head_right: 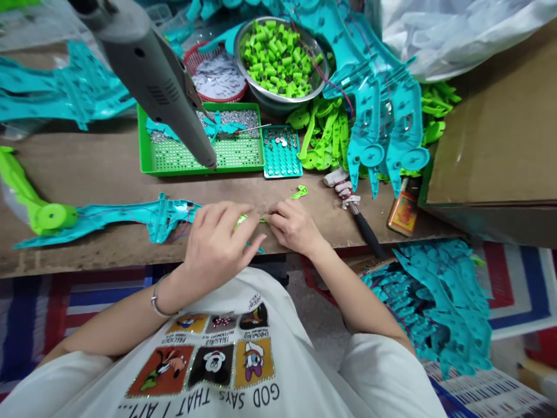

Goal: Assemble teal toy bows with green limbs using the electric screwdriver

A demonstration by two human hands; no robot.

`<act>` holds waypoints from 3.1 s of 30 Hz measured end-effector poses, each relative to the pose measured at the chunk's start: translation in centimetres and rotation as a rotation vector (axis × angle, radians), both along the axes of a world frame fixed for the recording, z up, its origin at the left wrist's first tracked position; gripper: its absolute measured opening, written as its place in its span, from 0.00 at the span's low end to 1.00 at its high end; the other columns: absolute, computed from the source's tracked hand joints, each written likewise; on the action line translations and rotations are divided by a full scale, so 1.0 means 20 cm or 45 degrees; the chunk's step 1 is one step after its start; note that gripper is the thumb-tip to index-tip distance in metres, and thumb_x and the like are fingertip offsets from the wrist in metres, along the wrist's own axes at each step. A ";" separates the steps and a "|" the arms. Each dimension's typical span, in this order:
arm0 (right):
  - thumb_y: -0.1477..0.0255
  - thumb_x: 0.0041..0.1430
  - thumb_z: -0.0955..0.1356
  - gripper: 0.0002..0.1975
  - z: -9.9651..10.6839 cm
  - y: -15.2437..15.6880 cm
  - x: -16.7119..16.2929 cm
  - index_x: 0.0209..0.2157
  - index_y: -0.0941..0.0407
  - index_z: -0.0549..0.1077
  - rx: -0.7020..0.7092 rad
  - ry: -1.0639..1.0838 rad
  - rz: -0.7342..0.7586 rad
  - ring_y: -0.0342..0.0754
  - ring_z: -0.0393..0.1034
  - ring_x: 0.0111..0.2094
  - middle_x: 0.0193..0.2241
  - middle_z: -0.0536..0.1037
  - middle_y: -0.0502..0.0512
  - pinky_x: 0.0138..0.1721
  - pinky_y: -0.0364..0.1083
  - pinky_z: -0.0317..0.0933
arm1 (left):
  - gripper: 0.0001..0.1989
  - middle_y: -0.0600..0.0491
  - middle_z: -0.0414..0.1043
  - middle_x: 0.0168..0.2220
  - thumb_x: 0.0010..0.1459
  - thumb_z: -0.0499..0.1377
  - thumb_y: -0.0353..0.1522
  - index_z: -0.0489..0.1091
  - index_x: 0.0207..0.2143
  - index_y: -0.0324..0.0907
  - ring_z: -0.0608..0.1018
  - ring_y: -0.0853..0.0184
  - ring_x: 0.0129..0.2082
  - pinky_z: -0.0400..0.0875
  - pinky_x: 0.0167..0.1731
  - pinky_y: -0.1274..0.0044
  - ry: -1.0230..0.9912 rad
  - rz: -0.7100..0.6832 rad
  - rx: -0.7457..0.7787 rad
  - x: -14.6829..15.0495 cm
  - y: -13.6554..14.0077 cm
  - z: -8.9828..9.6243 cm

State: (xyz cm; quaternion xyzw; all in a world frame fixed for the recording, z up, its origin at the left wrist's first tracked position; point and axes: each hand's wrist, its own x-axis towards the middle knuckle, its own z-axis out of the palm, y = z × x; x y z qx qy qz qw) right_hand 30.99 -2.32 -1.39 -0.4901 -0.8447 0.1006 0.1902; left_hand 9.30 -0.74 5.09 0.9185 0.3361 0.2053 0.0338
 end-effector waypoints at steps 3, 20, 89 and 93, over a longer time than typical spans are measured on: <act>0.75 0.62 0.64 0.13 -0.03 -0.03 0.01 0.44 0.53 0.79 -0.005 0.025 0.025 0.52 0.71 0.39 0.42 0.80 0.60 0.41 0.53 0.65 | 0.13 0.39 0.74 0.44 0.65 0.57 0.35 0.72 0.47 0.35 0.72 0.50 0.46 0.63 0.45 0.60 0.177 0.084 -0.211 0.01 0.03 0.03; 0.68 0.66 0.66 0.07 0.02 -0.10 0.06 0.39 0.53 0.77 -0.159 0.242 -0.355 0.51 0.73 0.37 0.33 0.81 0.55 0.42 0.53 0.61 | 0.22 0.45 0.75 0.44 0.68 0.57 0.39 0.67 0.58 0.34 0.73 0.57 0.45 0.63 0.45 0.67 0.154 -0.144 -0.263 0.04 0.03 -0.30; 0.73 0.58 0.68 0.07 0.02 0.11 0.07 0.35 0.52 0.79 -0.106 0.450 -0.611 0.50 0.80 0.38 0.35 0.84 0.53 0.44 0.50 0.72 | 0.14 0.41 0.66 0.62 0.69 0.52 0.32 0.70 0.52 0.36 0.73 0.58 0.44 0.66 0.38 0.68 0.598 -0.539 -0.071 0.12 0.15 -0.18; 0.74 0.59 0.68 0.07 0.00 0.11 0.09 0.35 0.52 0.80 -0.084 0.483 -0.590 0.50 0.80 0.37 0.35 0.85 0.53 0.43 0.49 0.72 | 0.14 0.39 0.65 0.62 0.69 0.52 0.31 0.70 0.52 0.35 0.73 0.58 0.45 0.66 0.39 0.69 0.614 -0.532 -0.074 0.12 0.15 -0.17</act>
